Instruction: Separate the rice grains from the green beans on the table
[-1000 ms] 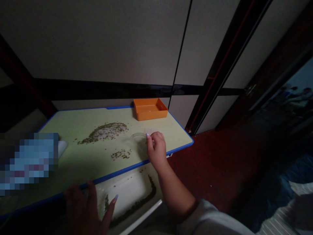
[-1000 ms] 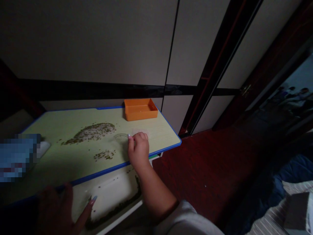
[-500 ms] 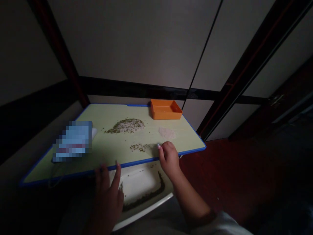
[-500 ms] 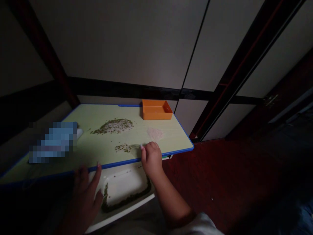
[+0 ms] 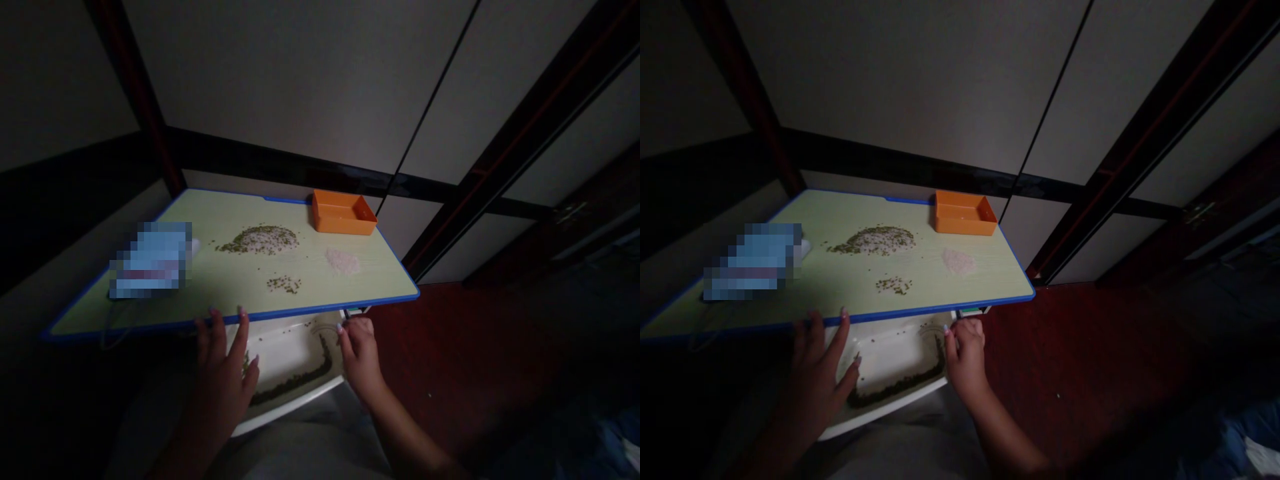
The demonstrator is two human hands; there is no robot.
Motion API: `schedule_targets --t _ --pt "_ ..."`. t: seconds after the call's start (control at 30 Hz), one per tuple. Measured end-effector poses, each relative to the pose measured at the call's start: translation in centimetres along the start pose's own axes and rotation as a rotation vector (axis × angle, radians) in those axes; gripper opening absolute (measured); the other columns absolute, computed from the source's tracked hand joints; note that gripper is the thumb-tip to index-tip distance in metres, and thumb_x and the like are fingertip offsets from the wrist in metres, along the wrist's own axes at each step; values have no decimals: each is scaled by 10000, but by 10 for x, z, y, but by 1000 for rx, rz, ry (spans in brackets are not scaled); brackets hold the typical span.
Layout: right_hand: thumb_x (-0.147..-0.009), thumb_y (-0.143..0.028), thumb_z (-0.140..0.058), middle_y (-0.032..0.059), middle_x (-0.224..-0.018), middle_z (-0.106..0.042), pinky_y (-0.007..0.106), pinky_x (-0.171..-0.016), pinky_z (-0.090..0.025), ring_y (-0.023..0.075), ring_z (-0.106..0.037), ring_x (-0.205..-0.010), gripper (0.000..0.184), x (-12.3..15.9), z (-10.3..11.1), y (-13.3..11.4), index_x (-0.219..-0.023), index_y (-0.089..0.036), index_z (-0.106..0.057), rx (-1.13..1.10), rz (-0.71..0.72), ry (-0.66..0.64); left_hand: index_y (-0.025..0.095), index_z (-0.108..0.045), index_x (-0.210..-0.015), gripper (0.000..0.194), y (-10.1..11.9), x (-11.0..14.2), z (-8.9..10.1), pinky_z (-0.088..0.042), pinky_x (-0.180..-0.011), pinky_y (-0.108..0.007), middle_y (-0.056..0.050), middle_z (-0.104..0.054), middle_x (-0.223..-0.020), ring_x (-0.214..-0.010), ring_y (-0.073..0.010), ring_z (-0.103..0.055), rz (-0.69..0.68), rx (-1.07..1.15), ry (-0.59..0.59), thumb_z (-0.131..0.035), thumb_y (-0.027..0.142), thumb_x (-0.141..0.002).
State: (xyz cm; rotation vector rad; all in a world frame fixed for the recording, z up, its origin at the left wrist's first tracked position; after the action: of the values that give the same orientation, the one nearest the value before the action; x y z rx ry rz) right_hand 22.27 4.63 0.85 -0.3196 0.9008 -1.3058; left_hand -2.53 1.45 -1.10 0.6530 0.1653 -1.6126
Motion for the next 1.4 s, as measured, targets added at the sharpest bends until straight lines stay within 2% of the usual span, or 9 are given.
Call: schedule_targets --t 0.17,0.27,0.43,0.67,0.87,0.97,1.1,1.23,1.4 --pt "-921 -260 -492 76 -1026 -644 351 -947 -387 199 -517 -1040 277 3 -4 3 -676 -193 -604 -136 -79 77 157 -183 -1507 694 4 -2 0 -220 -1148 -618 -187 86 -1616 -1470 -423 94 9 7 12 -440 298 -878" --pt "-913 -286 -510 93 -1143 -607 338 -978 -389 193 -527 -1098 280 4 -7 7 -671 -188 -608 -236 -108 66 148 -172 -1508 696 4 -1 0 -210 -1154 -612 -196 86 -1614 -1474 -415 87 -5 6 11 -436 296 -881" --pt "-913 -273 -508 104 -1143 -557 300 -1000 -394 185 -524 -1149 264 5 -8 9 -694 -181 -622 -296 -152 51 180 -123 -1516 724 2 1 -1 -208 -1158 -608 -159 124 -1617 -1475 -403 108 -17 -4 33 -449 304 -882" --pt "-903 -240 -519 105 -1168 -507 290 -1024 -385 186 -508 -1166 208 7 -6 6 -741 -179 -635 -197 -202 19 202 -68 -1519 753 4 0 0 -199 -1155 -625 -126 184 -1609 -1474 -402 118 -19 -5 16 -451 329 -884" --pt "-919 -253 -495 119 -1180 -536 271 -974 -405 195 -523 -1154 224 7 -7 9 -753 -182 -627 -91 -203 -12 221 -54 -1521 780 7 1 1 -215 -1141 -641 -116 195 -1608 -1473 -414 111 -11 4 -6 -470 375 -879" --pt "-926 -254 -482 100 -1027 -587 260 -877 -434 184 -573 -986 230 6 -8 11 -759 -182 -620 -39 -217 -88 225 -45 -1521 790 7 1 0 -217 -1138 -647 -113 204 -1605 -1471 -419 114 -14 3 -14 -473 387 -877" --pt "-926 -253 -480 53 -862 -553 236 -732 -426 153 -554 -768 225 3 -8 11 -765 -179 -618 77 -245 -209 229 -46 -1521 792 8 -1 0 -209 -1142 -643 -105 203 -1607 -1473 -415 112 -25 5 -11 -473 397 -876" --pt "-942 -279 -453 66 -894 -544 238 -715 -422 153 -564 -761 239 1 -5 6 -829 -179 -638 229 -224 -275 222 -44 -1521 795 7 0 -1 -211 -1141 -641 -109 202 -1607 -1475 -411 113 -23 -1 -13 -468 409 -876" --pt "-964 -339 -396 115 -950 -583 287 -733 -448 198 -613 -801 313 -4 4 -7 -929 -188 -668 451 -168 -364 200 -80 -1519 775 5 2 0 -209 -1145 -633 -122 187 -1610 -1474 -411 116 -36 0 -17 -452 421 -877"
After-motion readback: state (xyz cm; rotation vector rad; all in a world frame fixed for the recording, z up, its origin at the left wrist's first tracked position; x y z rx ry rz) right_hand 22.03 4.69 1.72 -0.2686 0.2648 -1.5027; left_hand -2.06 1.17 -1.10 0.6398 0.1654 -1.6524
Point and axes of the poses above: each hand's wrist, its own x-axis away from the middle knuckle, its own z-axis out of the back of the hand, y = z × x, the point moved 2 cm from there along -x, towards the middle knuckle
